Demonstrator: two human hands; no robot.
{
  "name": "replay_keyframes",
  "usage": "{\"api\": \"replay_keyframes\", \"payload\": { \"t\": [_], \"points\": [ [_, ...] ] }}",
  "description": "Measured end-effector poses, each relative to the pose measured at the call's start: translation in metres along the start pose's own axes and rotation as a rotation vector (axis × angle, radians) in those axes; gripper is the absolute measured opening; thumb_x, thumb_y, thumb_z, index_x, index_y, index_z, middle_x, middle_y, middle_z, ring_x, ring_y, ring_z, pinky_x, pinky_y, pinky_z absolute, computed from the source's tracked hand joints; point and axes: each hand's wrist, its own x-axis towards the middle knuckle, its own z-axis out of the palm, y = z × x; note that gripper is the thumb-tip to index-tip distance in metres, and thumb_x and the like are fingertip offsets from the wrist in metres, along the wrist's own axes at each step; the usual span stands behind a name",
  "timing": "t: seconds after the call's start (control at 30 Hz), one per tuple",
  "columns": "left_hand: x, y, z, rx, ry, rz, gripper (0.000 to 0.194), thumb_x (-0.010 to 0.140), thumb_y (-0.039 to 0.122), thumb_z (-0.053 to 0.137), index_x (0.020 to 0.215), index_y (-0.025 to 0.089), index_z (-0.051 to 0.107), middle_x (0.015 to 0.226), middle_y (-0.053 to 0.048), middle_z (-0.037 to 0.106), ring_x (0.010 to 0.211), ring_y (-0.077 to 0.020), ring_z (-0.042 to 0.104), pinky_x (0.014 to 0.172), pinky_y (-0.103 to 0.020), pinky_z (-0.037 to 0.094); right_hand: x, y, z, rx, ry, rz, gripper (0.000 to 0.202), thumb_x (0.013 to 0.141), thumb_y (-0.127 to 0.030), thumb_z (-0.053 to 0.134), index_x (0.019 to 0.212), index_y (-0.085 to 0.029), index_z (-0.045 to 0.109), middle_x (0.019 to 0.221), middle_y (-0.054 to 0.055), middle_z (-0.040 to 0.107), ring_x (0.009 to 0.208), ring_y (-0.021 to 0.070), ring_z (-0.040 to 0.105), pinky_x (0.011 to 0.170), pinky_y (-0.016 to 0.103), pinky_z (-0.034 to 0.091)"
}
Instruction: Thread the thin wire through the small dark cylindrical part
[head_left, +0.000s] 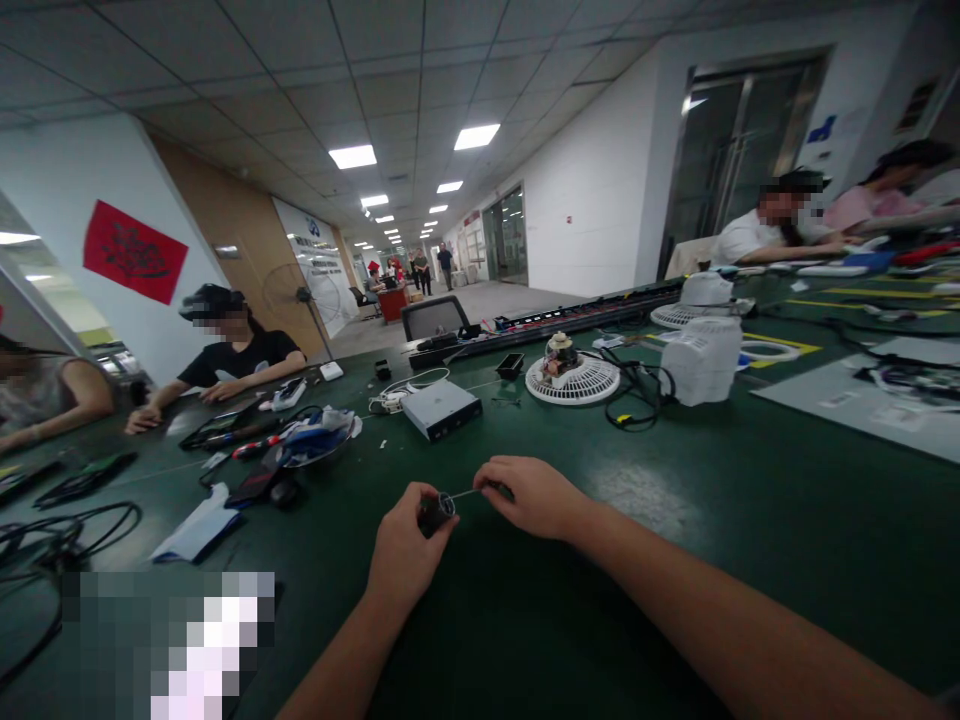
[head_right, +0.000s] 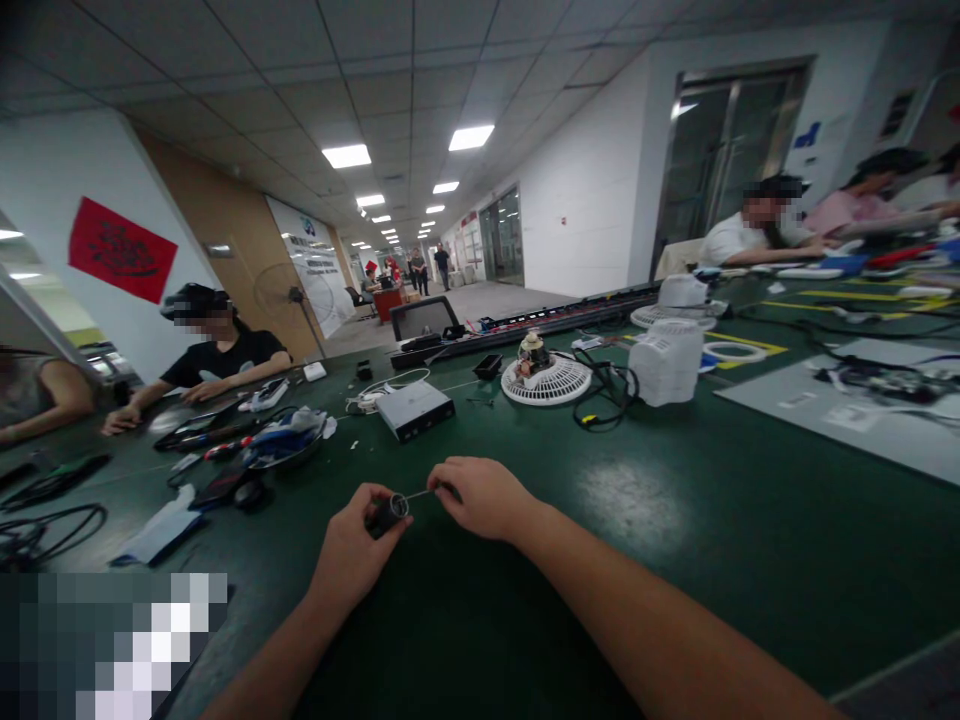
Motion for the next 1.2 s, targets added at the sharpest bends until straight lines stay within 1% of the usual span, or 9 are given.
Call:
{"api": "replay_keyframes", "payload": {
  "t": [0.13, 0.27, 0.4, 0.53, 0.67, 0.8, 0.93, 1.03, 1.2],
  "points": [
    [-0.0002, -0.0013, 0.0014, 0.034, 0.006, 0.014, 0.02, 0.078, 0.03, 0.067, 0.095, 0.023, 0.058, 0.085, -0.001, 0.069, 0.079, -0.0208, 0.066, 0.071, -0.034, 0.05, -0.0009, -0.0017, -0.0044, -0.094, -0.013, 0.005, 0.019, 0.088, -0.019, 0.053, 0.099, -0.022, 0.068, 0.092, 0.005, 0.065, 0.083, 0.0178, 0.059, 0.071, 0.028, 0.04],
    [0.0003, -0.004, 0.001, 0.029, -0.024, 0.029, 0.02, 0.078, 0.028, 0.066, 0.095, 0.022, 0.059, 0.087, -0.002, 0.07, 0.082, -0.0211, 0.067, 0.073, -0.034, 0.05, -0.0017, -0.0049, -0.0076, -0.058, -0.014, -0.051, 0.018, 0.085, -0.018, 0.055, 0.097, -0.021, 0.069, 0.09, 0.004, 0.064, 0.082, 0.0169, 0.059, 0.072, 0.028, 0.04],
    [0.0006, -0.0043, 0.0006, 0.039, -0.038, 0.038, 0.02, 0.077, 0.029, 0.067, 0.095, 0.022, 0.061, 0.087, -0.002, 0.07, 0.083, -0.0215, 0.067, 0.074, -0.035, 0.05, -0.0014, -0.0053, -0.006, -0.093, 0.015, 0.023, 0.02, 0.086, -0.017, 0.054, 0.097, -0.021, 0.07, 0.09, 0.005, 0.064, 0.081, 0.0173, 0.059, 0.07, 0.028, 0.039],
    [0.0005, -0.003, 0.0002, 0.05, -0.035, 0.051, 0.019, 0.077, 0.028, 0.067, 0.094, 0.023, 0.061, 0.086, -0.001, 0.07, 0.083, -0.0214, 0.067, 0.074, -0.035, 0.05, -0.001, -0.0016, -0.0034, -0.01, -0.027, -0.009, 0.019, 0.084, -0.017, 0.056, 0.096, -0.021, 0.07, 0.09, 0.004, 0.066, 0.08, 0.016, 0.059, 0.071, 0.027, 0.04],
    [0.0006, -0.0035, 0.0007, 0.061, -0.039, 0.061, 0.019, 0.076, 0.028, 0.068, 0.093, 0.023, 0.062, 0.088, -0.002, 0.07, 0.085, -0.0222, 0.066, 0.076, -0.036, 0.049, -0.0001, -0.0009, -0.0025, -0.038, 0.016, 0.064, 0.02, 0.083, -0.016, 0.055, 0.094, -0.02, 0.071, 0.087, 0.004, 0.066, 0.078, 0.0167, 0.059, 0.07, 0.028, 0.039],
    [0.0008, -0.006, 0.0017, 0.046, -0.022, 0.06, 0.02, 0.076, 0.027, 0.068, 0.095, 0.022, 0.061, 0.089, -0.002, 0.07, 0.086, -0.0221, 0.066, 0.077, -0.037, 0.05, 0.0004, -0.0041, -0.0036, -0.002, -0.042, 0.023, 0.019, 0.083, -0.017, 0.056, 0.092, -0.021, 0.072, 0.087, 0.003, 0.068, 0.077, 0.0164, 0.06, 0.07, 0.028, 0.041],
    [0.001, -0.0076, 0.0016, 0.062, -0.034, 0.086, 0.018, 0.076, 0.026, 0.067, 0.094, 0.022, 0.062, 0.091, -0.003, 0.07, 0.086, -0.0225, 0.066, 0.077, -0.037, 0.05, 0.0003, -0.0058, -0.0029, -0.062, -0.023, 0.1, 0.02, 0.083, -0.017, 0.056, 0.092, -0.021, 0.072, 0.088, 0.005, 0.068, 0.076, 0.0174, 0.06, 0.069, 0.029, 0.04],
    [0.0012, -0.0078, 0.0012, 0.064, -0.041, 0.086, 0.018, 0.076, 0.024, 0.067, 0.094, 0.022, 0.062, 0.093, -0.003, 0.07, 0.088, -0.0229, 0.066, 0.078, -0.037, 0.05, 0.0001, -0.0045, -0.0008, -0.02, -0.056, 0.056, 0.02, 0.083, -0.018, 0.056, 0.093, -0.021, 0.073, 0.087, 0.004, 0.068, 0.078, 0.0174, 0.06, 0.071, 0.028, 0.041],
    [0.0004, -0.0058, 0.0, 0.072, -0.051, 0.093, 0.017, 0.076, 0.024, 0.067, 0.093, 0.023, 0.063, 0.093, -0.003, 0.07, 0.086, -0.0224, 0.065, 0.077, -0.037, 0.049, 0.0004, -0.002, 0.0007, -0.019, 0.009, 0.089, 0.021, 0.083, -0.018, 0.055, 0.093, -0.021, 0.073, 0.086, 0.004, 0.068, 0.077, 0.0172, 0.06, 0.071, 0.028, 0.042]
  ]
}}
